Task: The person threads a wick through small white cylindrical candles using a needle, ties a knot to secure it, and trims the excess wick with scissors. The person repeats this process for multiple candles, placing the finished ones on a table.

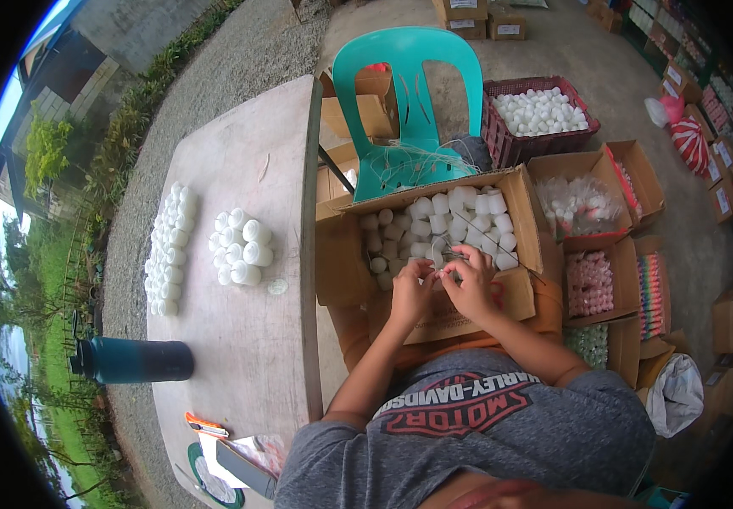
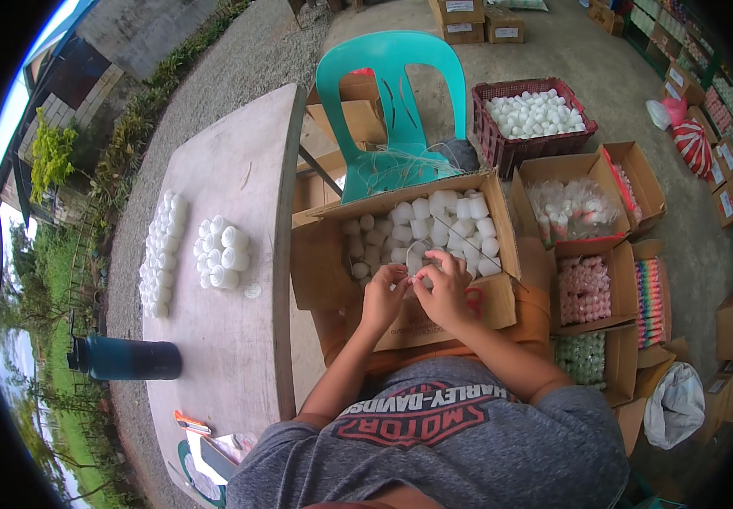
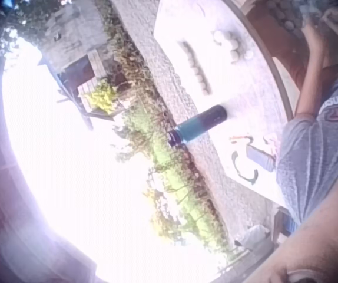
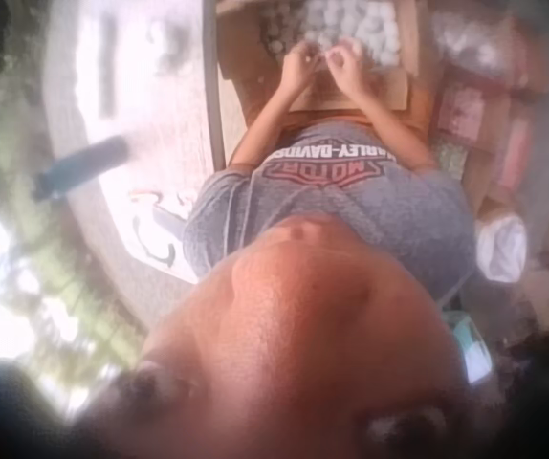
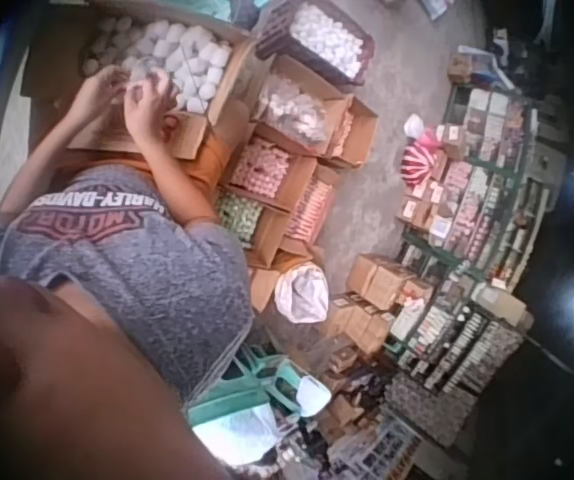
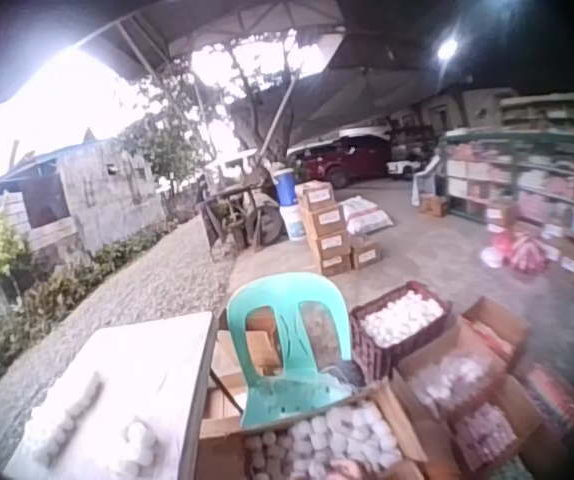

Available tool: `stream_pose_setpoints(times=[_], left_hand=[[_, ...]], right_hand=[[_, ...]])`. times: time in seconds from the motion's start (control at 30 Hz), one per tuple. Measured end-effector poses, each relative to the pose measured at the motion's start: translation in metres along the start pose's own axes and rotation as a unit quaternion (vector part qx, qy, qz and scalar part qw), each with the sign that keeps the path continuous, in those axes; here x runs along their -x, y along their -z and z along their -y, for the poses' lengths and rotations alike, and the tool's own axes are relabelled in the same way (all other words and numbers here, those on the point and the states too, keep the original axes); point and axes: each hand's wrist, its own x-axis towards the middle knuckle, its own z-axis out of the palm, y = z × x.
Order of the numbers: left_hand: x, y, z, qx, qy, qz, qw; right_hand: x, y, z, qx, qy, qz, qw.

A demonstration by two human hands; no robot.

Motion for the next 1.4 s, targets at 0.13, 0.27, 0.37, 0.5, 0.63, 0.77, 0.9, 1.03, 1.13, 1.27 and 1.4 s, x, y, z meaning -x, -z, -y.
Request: stream_pose_setpoints(times=[0.13,0.27,0.37,0.5,0.63,0.77,0.9,1.03,1.13,1.27,1.4], left_hand=[[0.0,-0.005,0.01,0.024,-0.022,-0.048,0.998],[0.003,-0.001,0.006,-0.123,-0.088,-0.022,0.988],[0.006,-0.002,-0.003,-0.16,-0.096,-0.019,0.982],[0.001,-0.014,0.028,0.108,0.061,0.039,0.992],[0.002,-0.008,0.016,0.406,0.217,0.124,0.879],[-0.002,-0.01,0.021,0.422,0.245,0.085,0.869],[0.001,-0.015,0.039,0.371,0.202,0.074,0.903],[0.007,-0.014,0.018,0.074,0.095,0.017,0.993],[0.008,-0.019,0.007,-0.089,0.052,-0.007,0.995],[0.006,-0.015,0.009,-0.075,0.085,0.028,0.993],[0.004,-0.015,0.014,0.075,0.068,0.02,0.995]], right_hand=[[-0.001,0.002,0.005,0.018,0.029,0.012,0.999],[0.0,0.003,0.004,0.038,0.052,0.018,0.998],[-0.002,0.006,0.006,0.075,0.056,0.009,0.996],[-0.008,0.009,0.004,0.113,0.062,0.022,0.991],[-0.008,0.004,-0.005,0.12,0.066,0.05,0.989],[-0.007,0.012,0.009,0.092,0.08,0.019,0.992],[-0.005,0.009,0.001,0.06,0.055,0.035,0.996],[-0.009,0.006,-0.013,-0.03,0.0,0.073,0.997],[-0.008,-0.008,-0.031,-0.161,-0.082,0.108,0.978],[-0.014,-0.009,-0.028,-0.381,-0.267,0.088,0.881],[-0.025,0.005,-0.031,-0.45,-0.305,0.109,0.832]])
